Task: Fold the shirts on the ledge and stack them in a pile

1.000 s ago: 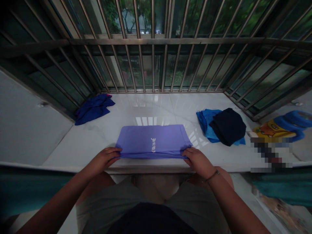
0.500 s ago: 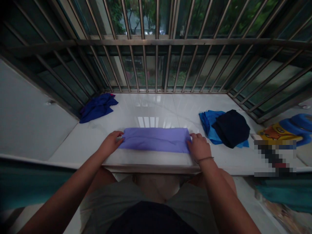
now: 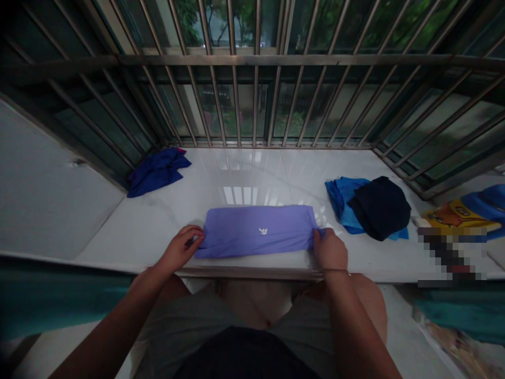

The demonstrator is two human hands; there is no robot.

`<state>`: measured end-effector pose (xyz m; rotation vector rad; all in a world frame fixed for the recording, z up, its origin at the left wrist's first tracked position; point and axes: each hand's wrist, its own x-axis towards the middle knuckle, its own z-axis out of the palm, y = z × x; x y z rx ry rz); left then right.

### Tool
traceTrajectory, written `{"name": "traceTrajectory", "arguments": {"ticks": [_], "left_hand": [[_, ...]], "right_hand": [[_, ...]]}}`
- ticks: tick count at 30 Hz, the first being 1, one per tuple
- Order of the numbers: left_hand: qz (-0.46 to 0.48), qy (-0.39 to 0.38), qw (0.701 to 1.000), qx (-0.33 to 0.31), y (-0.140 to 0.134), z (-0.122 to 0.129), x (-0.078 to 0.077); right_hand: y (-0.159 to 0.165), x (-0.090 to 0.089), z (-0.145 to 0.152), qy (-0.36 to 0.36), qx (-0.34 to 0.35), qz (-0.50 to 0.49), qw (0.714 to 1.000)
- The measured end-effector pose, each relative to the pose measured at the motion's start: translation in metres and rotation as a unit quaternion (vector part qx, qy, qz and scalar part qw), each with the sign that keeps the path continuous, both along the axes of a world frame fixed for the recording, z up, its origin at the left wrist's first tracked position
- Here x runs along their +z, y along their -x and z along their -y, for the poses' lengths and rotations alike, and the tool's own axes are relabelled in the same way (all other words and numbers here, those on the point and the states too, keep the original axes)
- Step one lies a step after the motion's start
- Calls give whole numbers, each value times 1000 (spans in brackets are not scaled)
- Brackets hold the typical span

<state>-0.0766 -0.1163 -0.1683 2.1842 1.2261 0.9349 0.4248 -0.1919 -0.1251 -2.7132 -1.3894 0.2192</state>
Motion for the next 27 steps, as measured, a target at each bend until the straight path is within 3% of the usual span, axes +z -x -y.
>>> {"name": "traceTrajectory", "arguments": {"ticks": [3,6,8,11,14,17,19,21,24,27], "left_hand": [[23,39,999,23,0,-7,2],[35,70,996,54,-4,-8,2],[41,61,996,46,-11,0,4],[24,18,999,-40,-32,26,4],[-55,-20,985,-159,-55,54,-1],[-96,-34,979,-178,-68,64,-9],[-79,-23,983,-162,-67,62,-12],[-52,3,987,-153,-62,57,-13],[3,49,994,-100,-53,49,-12],[56,85,994,-35,-49,42,-13]], "right_hand": [[-19,21,-16,-61,-57,16,996],[-10,41,-33,-170,-32,24,985],[17,49,-41,-238,56,10,969],[80,46,-44,-271,271,-35,923],[151,26,-31,-200,486,-58,849],[204,-2,-12,-126,595,-67,791],[221,-18,-4,-110,598,-78,790],[225,-30,-1,-124,567,-101,808],[218,-38,-4,-166,518,-150,826],[214,-40,-7,-184,520,-161,819]]}}
